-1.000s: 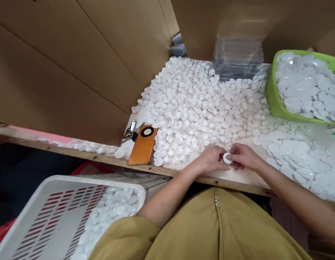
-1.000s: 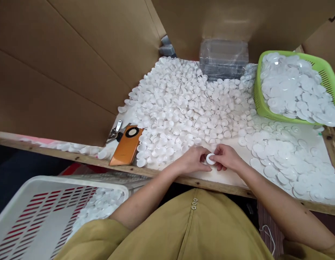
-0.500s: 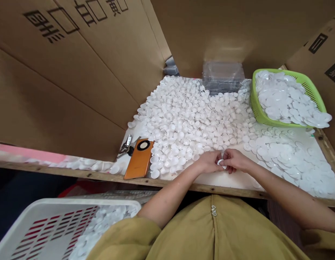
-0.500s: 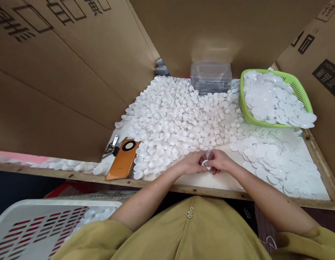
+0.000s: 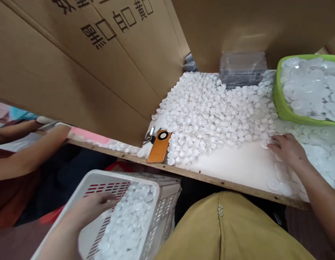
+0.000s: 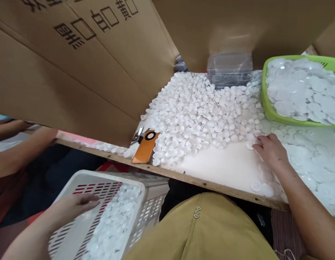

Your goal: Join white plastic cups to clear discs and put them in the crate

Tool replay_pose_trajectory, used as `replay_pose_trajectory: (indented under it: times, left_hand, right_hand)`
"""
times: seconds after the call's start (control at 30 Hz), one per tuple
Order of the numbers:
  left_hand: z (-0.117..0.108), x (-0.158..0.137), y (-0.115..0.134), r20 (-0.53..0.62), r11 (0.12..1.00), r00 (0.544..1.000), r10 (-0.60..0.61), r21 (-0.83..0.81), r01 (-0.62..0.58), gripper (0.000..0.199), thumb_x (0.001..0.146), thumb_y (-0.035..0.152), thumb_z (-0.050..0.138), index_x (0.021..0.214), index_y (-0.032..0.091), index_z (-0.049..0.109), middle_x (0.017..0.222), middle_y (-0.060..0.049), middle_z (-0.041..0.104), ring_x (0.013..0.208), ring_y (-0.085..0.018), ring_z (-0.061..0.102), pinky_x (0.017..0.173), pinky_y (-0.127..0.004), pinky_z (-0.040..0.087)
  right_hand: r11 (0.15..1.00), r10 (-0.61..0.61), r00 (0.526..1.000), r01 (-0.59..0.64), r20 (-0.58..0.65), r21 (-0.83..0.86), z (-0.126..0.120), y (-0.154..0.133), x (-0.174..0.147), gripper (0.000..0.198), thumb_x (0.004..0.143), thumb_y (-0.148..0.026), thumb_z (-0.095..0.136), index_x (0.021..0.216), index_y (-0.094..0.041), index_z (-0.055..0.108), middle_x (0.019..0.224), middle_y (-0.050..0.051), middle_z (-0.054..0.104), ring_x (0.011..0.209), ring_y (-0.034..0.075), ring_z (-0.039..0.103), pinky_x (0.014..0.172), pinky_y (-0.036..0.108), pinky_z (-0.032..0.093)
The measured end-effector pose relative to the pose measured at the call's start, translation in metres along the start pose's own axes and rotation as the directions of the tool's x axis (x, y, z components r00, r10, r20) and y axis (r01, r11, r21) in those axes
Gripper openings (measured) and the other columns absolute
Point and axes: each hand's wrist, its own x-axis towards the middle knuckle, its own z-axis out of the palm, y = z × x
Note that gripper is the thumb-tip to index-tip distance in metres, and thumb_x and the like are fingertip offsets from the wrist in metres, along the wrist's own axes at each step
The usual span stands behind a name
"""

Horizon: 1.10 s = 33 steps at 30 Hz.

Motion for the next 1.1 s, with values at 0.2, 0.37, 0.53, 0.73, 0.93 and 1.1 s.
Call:
replay_pose_trajectory:
  times: [0.2, 0.37, 0.53, 0.73, 0.93, 1.1]
  left_hand:
    - [0.039, 0.026, 0.149, -0.246, 0.925, 0.913, 0.324, -0.118, -0.360, 0.036, 0.085, 0.049, 0.050, 0.099, 0.021, 0.069, 0.100, -0.008, 0.069, 0.089, -0.023, 0.064, 0.080, -0.033, 0.051]
    - [0.079, 0.067, 0.258, -0.335, 0.751, 0.682, 0.650, 0.147, -0.644, 0.038, 0.081, 0.020, 0.062, 0.119, 0.018, 0.061, 0.108, -0.011, 0.061, 0.097, -0.025, 0.055, 0.084, -0.037, 0.049]
    - [0.078, 0.076, 0.282, -0.202, 0.600, 0.566, 0.799, 0.213, -0.771, 0.025, 0.084, 0.021, 0.061, 0.109, 0.015, 0.065, 0.101, -0.011, 0.064, 0.093, -0.025, 0.055, 0.084, -0.037, 0.047]
    - [0.077, 0.046, 0.313, 0.132, 0.559, 0.577, 0.806, 0.151, -0.815, 0.035, 0.092, 0.043, 0.050, 0.084, 0.015, 0.071, 0.083, -0.010, 0.068, 0.081, -0.022, 0.062, 0.072, -0.031, 0.046]
    - [0.080, 0.054, 0.336, 0.401, 0.705, 0.698, 0.593, 0.161, -0.691, 0.058, 0.096, 0.054, 0.028, 0.090, 0.017, 0.072, 0.093, -0.011, 0.072, 0.087, -0.027, 0.067, 0.068, -0.033, 0.047]
    - [0.081, 0.054, 0.328, 0.151, 0.805, 0.810, 0.567, 0.104, -0.584, 0.047, 0.091, 0.055, 0.047, 0.104, 0.014, 0.065, 0.098, -0.013, 0.068, 0.093, -0.028, 0.065, 0.074, -0.035, 0.050]
  right_hand:
    - [0.999, -0.003, 0.998, 0.000, 0.059, 0.051, -0.003, -0.007, 0.007, 0.037, 0.078, -0.044, 0.068, 0.103, -0.017, 0.066, 0.102, 0.016, 0.054, 0.079, 0.028, 0.058, 0.064, 0.037, 0.042]
    - [0.999, -0.048, 0.998, 0.047, 0.040, 0.027, -0.001, -0.013, 0.001, 0.029, 0.079, -0.044, 0.062, 0.095, -0.020, 0.061, 0.098, 0.012, 0.056, 0.084, 0.028, 0.058, 0.066, 0.036, 0.042]
    - [0.986, -0.008, 0.999, 0.001, 0.041, 0.165, -0.005, -0.020, -0.008, 0.023, 0.077, -0.047, 0.054, 0.080, -0.024, 0.055, 0.079, 0.006, 0.061, 0.073, 0.026, 0.058, 0.062, 0.035, 0.040]
    - [0.871, -0.040, 0.994, -0.014, 0.099, 0.492, -0.008, -0.056, -0.029, 0.035, 0.073, -0.059, 0.059, 0.086, -0.026, 0.061, 0.076, 0.002, 0.065, 0.066, 0.023, 0.059, 0.061, 0.034, 0.042]
    - [0.817, -0.226, 0.958, 0.087, 0.177, 0.570, 0.000, -0.089, -0.045, 0.034, 0.078, -0.058, 0.056, 0.083, -0.025, 0.060, 0.075, 0.000, 0.064, 0.065, 0.019, 0.056, 0.060, 0.031, 0.042]
    - [0.741, -0.159, 0.969, -0.011, 0.191, 0.671, 0.001, -0.087, -0.046, 0.035, 0.078, -0.057, 0.061, 0.084, -0.023, 0.061, 0.073, 0.000, 0.062, 0.063, 0.017, 0.057, 0.060, 0.030, 0.045]
